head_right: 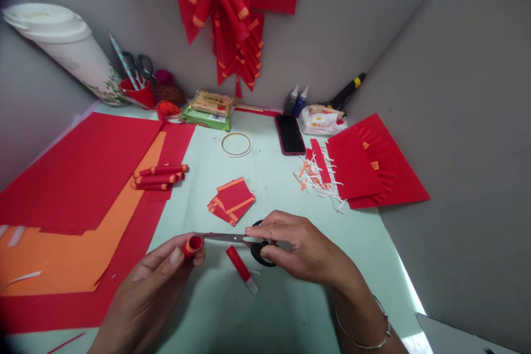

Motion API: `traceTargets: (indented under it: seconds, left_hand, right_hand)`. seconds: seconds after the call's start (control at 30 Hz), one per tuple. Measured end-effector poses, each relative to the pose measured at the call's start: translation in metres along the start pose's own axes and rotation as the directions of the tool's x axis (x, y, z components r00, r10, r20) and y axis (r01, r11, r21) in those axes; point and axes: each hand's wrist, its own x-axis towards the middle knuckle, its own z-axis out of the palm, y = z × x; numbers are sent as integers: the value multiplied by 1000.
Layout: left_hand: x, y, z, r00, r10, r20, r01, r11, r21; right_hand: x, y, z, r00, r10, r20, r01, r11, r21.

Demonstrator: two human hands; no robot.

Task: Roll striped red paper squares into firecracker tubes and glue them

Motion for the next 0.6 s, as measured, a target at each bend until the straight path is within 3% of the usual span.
traceTargets:
  seconds: [0.6]
  left_hand:
    - [0, -2, -4, 999, -10, 34, 10, 1000, 14]
  right_hand:
    - [2, 1, 2, 999, 45, 21, -46, 997, 60]
